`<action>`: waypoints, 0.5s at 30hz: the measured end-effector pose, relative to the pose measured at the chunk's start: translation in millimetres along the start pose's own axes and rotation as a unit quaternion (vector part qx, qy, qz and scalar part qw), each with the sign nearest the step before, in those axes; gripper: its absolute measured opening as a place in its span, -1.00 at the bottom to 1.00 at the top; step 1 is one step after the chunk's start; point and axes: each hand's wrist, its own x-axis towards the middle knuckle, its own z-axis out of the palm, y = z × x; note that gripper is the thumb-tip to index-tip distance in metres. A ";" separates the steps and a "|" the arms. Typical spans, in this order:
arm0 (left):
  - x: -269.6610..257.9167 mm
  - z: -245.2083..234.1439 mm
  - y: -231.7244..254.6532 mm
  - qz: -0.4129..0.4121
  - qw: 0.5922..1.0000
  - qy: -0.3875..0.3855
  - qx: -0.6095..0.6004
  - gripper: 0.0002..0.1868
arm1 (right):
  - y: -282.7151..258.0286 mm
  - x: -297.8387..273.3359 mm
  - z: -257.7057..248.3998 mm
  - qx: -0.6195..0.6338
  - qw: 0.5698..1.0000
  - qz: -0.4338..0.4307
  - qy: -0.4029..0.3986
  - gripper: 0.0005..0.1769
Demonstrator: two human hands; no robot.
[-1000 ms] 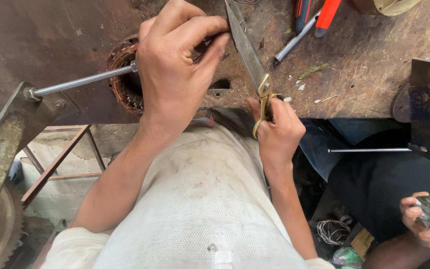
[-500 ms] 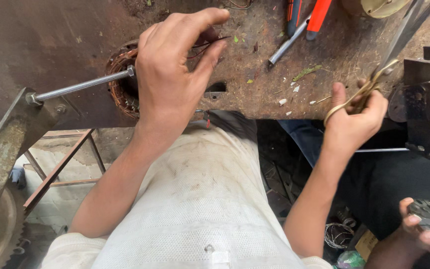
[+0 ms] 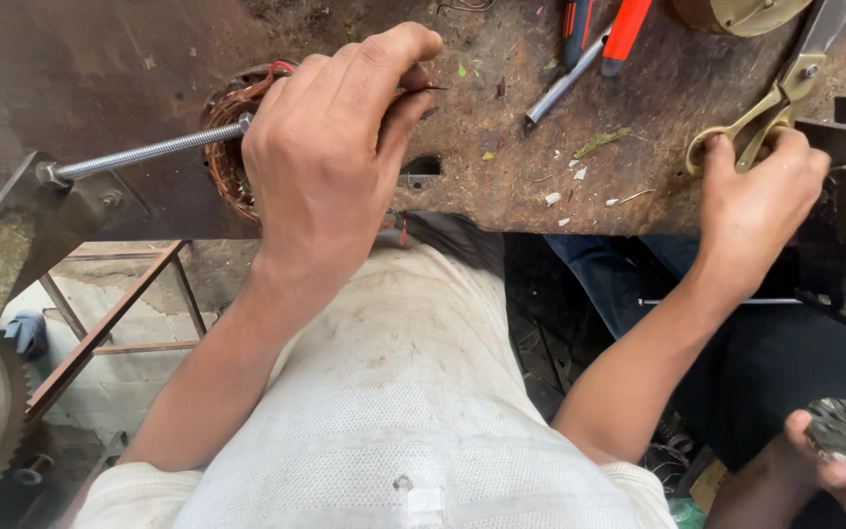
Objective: The person uses shears to cut and trim copper wires on a motor stator coil, then connects a red wire to the coil terminals. The work is performed at a cluttered workbench in a workshop environment.
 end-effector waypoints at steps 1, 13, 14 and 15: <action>0.3 -2.3 1.3 0.004 1.000 0.000 0.007 -0.63 | -15.9 -1.1 -11.0 -0.046 0.997 -0.041 0.038 -0.55; 0.2 -12.8 7.8 0.035 0.999 -0.002 0.007 -0.71 | -221.3 10.5 -70.5 0.439 0.836 -0.325 -0.052 -0.60; -1.0 -15.3 7.7 0.033 0.999 -0.007 0.022 -0.72 | -224.8 13.0 -68.5 0.443 0.830 -0.334 -0.052 -0.61; -1.3 -16.0 7.6 0.033 0.999 -0.012 0.031 -0.73 | -228.0 14.6 -65.4 0.447 0.825 -0.343 -0.051 -0.62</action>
